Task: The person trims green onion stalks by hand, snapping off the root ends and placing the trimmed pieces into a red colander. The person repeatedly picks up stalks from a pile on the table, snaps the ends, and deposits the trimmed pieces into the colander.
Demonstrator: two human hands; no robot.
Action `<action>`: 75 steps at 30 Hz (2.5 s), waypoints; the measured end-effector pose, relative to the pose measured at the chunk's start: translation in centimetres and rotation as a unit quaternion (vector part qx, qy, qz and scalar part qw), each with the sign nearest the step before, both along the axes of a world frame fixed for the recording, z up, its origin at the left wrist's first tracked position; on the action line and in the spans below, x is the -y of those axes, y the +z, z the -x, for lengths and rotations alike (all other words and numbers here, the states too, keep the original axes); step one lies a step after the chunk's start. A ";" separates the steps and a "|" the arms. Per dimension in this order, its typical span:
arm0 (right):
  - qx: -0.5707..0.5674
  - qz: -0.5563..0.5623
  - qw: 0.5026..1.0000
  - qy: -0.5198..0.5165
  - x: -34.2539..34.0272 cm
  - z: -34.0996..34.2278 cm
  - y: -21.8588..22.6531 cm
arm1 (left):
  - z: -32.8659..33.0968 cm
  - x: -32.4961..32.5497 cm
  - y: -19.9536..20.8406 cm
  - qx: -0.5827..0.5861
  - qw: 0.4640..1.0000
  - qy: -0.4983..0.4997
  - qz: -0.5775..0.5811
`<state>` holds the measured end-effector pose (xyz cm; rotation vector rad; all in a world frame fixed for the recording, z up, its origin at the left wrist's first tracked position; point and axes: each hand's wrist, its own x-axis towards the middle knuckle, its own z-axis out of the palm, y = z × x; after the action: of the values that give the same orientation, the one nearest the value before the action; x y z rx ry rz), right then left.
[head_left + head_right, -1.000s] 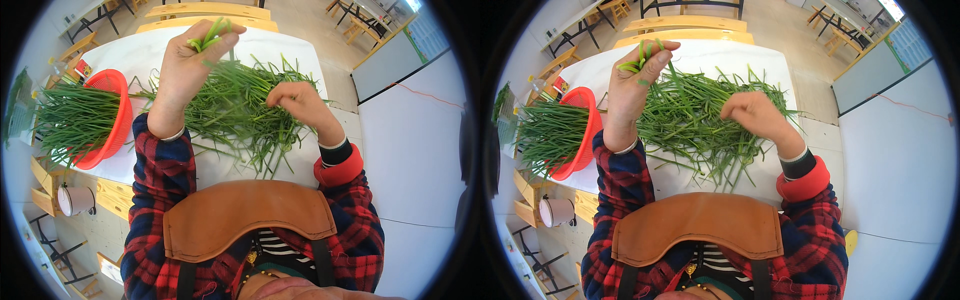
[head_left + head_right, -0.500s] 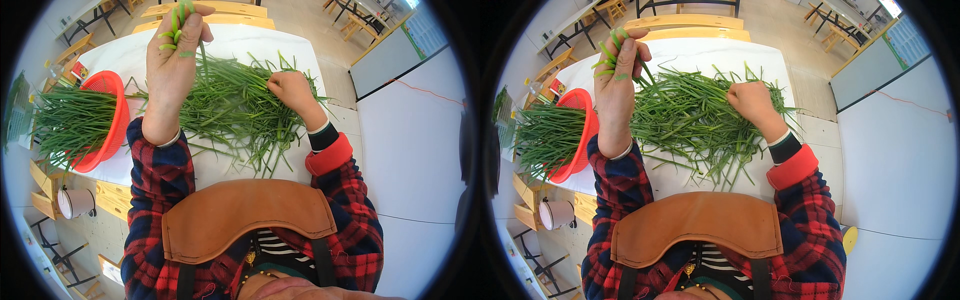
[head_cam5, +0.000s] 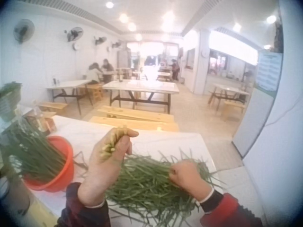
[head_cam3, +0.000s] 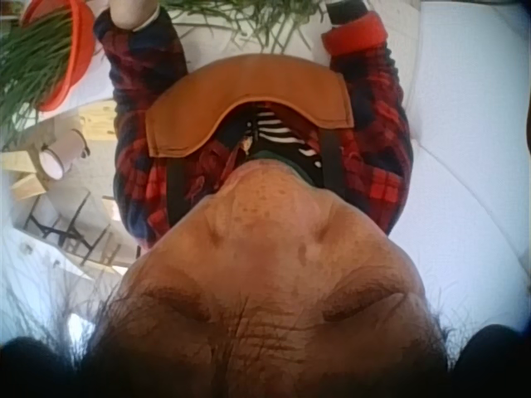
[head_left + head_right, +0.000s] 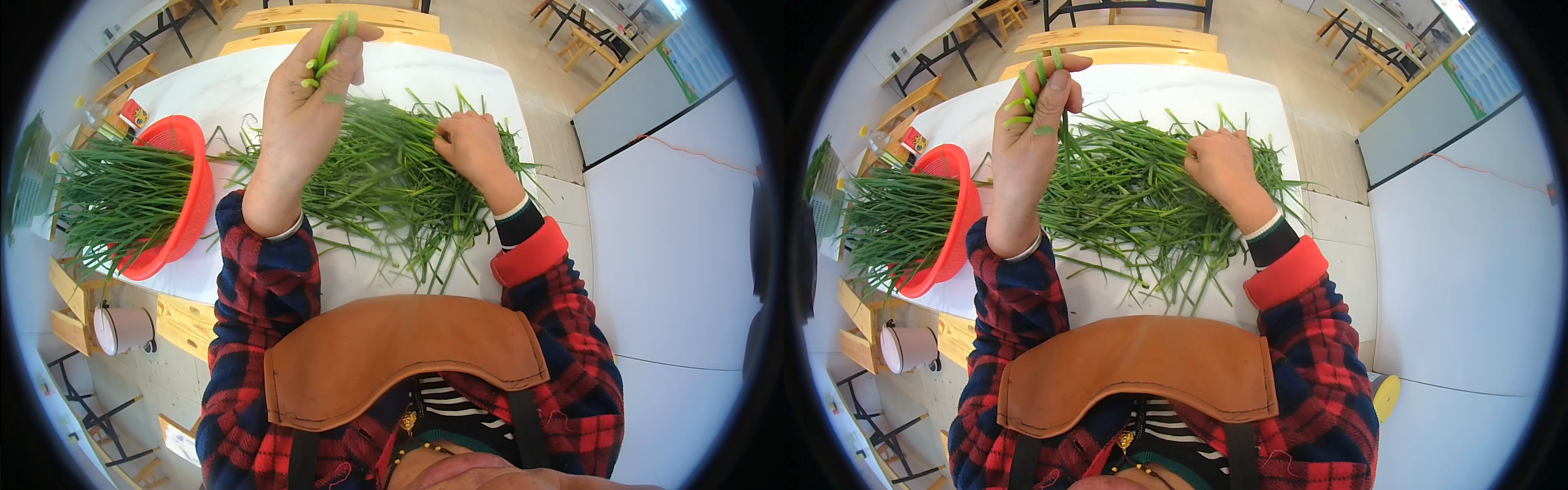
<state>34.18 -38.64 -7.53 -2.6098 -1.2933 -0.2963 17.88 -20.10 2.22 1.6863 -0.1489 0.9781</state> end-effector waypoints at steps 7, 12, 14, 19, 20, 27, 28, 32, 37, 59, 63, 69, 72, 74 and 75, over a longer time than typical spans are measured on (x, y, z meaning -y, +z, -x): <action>0.015 -0.213 0.974 0.081 1.8 0.7 2.6 | -1.0 0.3 -1.3 -0.075 0.997 -0.012 -0.022; -0.099 -0.285 0.947 0.109 1.9 1.8 3.7 | -1.7 0.4 -2.5 -0.127 0.989 0.003 -0.082; -0.101 -0.304 0.940 0.122 1.9 2.1 3.9 | -1.8 0.4 -2.7 -0.155 0.979 0.031 -0.130; -0.106 -0.331 0.927 0.142 2.0 2.7 4.1 | -1.6 1.0 -2.3 -0.305 0.916 0.131 -0.224; -0.118 -0.333 0.925 0.140 2.0 2.8 4.2 | -1.5 1.3 -2.2 -0.333 0.897 0.159 -0.244; -0.198 -0.326 0.913 0.146 2.2 4.4 5.1 | -1.5 2.7 -2.8 -0.240 0.924 0.057 -0.292; -0.202 -0.324 0.912 0.151 2.1 4.6 5.2 | -1.6 2.6 -3.0 -0.266 0.914 0.059 -0.300; -0.247 -0.371 0.883 0.150 2.1 4.5 5.4 | -2.4 1.6 -3.3 -0.309 0.917 0.031 -0.252; -0.389 -0.476 0.780 0.121 2.4 3.8 5.5 | -2.6 0.7 -3.2 -0.337 0.930 -0.003 -0.148; -0.232 -0.434 0.858 0.147 2.0 5.1 6.3 | -2.2 1.2 -2.8 -0.296 0.942 -0.156 0.010; -0.243 -0.410 0.863 0.169 1.5 5.5 5.6 | -1.9 1.7 -2.4 -0.306 0.933 -0.168 0.092; -0.231 -0.434 0.859 0.146 0.9 5.9 4.3 | -2.1 2.8 -2.7 -0.292 0.927 -0.194 0.134; -0.303 -0.451 0.830 0.128 1.1 5.6 4.1 | -2.2 2.9 -2.7 -0.296 0.924 -0.184 0.156; -0.406 -0.477 0.771 0.112 1.0 5.4 4.1 | -2.2 2.8 -2.6 -0.303 0.923 -0.175 0.162; -0.403 -0.486 0.766 0.120 1.0 5.3 4.1 | -2.2 2.8 -2.6 -0.304 0.923 -0.175 0.161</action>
<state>28.87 -39.66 -3.44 -1.3698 -0.7820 0.1767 20.05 -22.92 -0.37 1.5124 0.1183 0.1715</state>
